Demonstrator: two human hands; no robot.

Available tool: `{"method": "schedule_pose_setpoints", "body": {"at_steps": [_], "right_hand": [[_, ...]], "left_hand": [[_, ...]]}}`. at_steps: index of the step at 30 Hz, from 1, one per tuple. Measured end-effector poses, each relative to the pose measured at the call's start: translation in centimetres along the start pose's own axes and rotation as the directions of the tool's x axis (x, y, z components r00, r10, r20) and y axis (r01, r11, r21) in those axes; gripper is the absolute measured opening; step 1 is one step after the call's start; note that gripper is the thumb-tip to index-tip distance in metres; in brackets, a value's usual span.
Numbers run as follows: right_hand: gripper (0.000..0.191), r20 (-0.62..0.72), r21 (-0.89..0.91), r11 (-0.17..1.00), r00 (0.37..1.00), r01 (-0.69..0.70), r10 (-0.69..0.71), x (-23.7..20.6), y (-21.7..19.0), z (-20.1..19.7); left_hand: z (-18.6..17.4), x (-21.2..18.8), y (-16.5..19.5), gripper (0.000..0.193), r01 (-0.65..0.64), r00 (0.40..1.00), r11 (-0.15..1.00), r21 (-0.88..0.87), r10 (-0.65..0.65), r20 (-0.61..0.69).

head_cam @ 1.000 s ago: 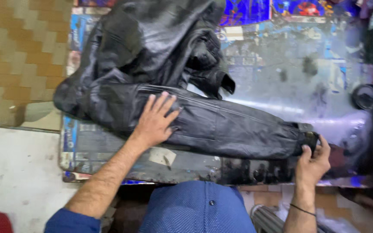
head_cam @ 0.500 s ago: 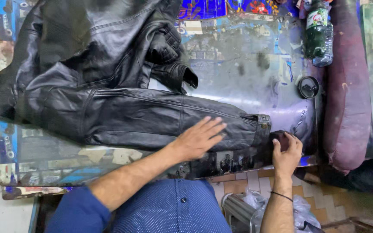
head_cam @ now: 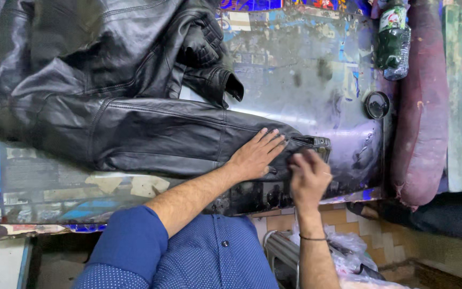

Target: The person wipes the surface of a black leather jacket with a small reddish pad, focusing on the sleeve cuff, sleeve seam, and shoulder area. The jacket remains on a cluttered workbench throughout the clip.

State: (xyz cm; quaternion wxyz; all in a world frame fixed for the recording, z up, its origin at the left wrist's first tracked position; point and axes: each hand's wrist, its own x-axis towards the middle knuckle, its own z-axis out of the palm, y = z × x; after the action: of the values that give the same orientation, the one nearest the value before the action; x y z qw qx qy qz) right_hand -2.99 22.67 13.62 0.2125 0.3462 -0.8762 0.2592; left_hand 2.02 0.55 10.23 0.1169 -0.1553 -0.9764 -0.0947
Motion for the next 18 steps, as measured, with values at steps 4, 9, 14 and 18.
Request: {"method": "schedule_pose_setpoints", "body": {"at_steps": [4,9,14,18], "right_hand": [[0.019,0.008,-0.437,0.898,0.998,-0.05,0.06,0.5,-0.7,1.6],[0.023,-0.199,-0.233,0.958,0.973,-0.164,0.118,0.3,-0.9,0.9],[0.021,0.053,-0.422,0.907,0.998,-0.01,0.036,-0.8,-1.2,0.9],[0.024,-0.186,-0.337,0.916,0.969,-0.218,0.162,-1.1,-0.5,0.7]], "left_hand": [[-1.3,-0.2,0.2,0.098,0.039,0.998,0.999,-0.024,-0.038,0.049],[-1.7,-0.2,0.0,0.097,0.051,0.996,0.998,-0.041,-0.048,0.073],[-1.4,-0.2,0.2,0.099,0.024,0.997,1.0,-0.016,-0.023,0.075],[-1.4,-0.4,0.4,0.098,0.037,0.996,0.999,-0.027,-0.034,0.084]]}}
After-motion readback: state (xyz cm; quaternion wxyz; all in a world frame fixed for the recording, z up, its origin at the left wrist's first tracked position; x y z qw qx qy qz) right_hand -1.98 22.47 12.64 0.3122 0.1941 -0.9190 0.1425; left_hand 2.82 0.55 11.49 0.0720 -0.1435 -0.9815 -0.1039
